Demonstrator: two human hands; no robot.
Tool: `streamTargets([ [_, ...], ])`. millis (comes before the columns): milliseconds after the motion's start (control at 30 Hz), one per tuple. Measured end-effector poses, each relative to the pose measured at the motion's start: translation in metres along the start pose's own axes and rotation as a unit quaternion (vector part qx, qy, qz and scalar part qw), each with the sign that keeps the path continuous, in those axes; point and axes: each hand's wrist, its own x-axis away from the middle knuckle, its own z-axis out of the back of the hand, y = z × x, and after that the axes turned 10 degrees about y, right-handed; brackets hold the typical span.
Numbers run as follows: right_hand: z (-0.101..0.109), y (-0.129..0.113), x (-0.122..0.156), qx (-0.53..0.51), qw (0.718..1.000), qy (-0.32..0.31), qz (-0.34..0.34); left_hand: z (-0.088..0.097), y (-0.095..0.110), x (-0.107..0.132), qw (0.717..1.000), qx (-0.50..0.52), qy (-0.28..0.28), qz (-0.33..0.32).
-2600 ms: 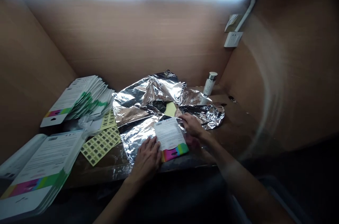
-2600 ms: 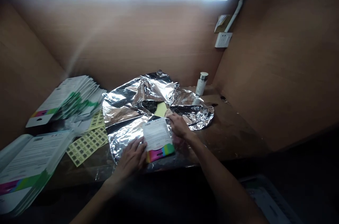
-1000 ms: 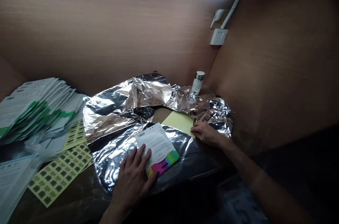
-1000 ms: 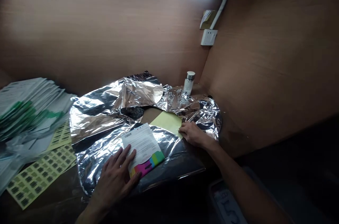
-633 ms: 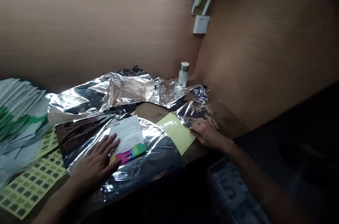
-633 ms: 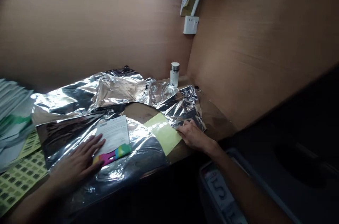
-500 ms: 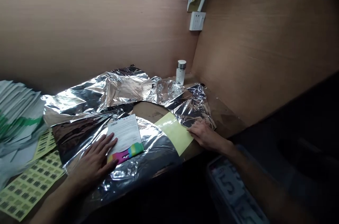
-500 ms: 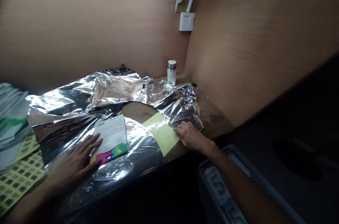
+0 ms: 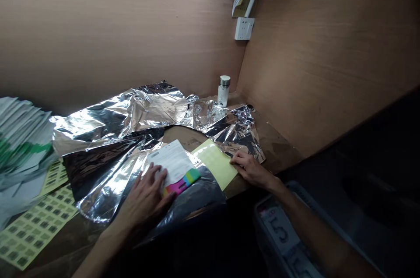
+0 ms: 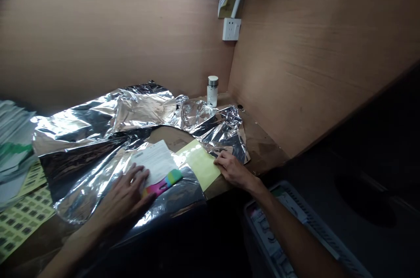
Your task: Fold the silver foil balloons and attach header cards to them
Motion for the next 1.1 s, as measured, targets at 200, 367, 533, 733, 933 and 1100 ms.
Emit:
streamTargets([
  [200, 0.007, -0.004, -0.002, 0.003, 1.0, -0.004, -0.019, -0.019, 0.051, -0.019, 0.997, 0.064, 0.021, -0.031],
  [367, 0.007, -0.005, -0.012, 0.037, 0.999, -0.026, -0.02, -0.018, 0.055, -0.02, 0.997, 0.07, 0.02, -0.031],
  [533, 0.004, -0.005, -0.022, 0.071, 0.995, -0.064, -0.015, -0.013, 0.056, -0.02, 0.996, 0.086, 0.018, -0.019],
  [733, 0.022, -0.015, -0.026, 0.0, 0.998, -0.035, -0.048, -0.008, 0.06, -0.021, 0.995, 0.093, 0.027, 0.003],
  [933, 0.023, -0.032, -0.031, 0.023, 0.998, -0.047, -0.026, -0.01, 0.06, -0.018, 0.994, 0.098, 0.041, 0.006],
  [1100, 0.014, -0.021, -0.029, 0.082, 0.992, -0.094, 0.023, -0.012, 0.058, -0.016, 0.993, 0.108, 0.045, 0.003],
])
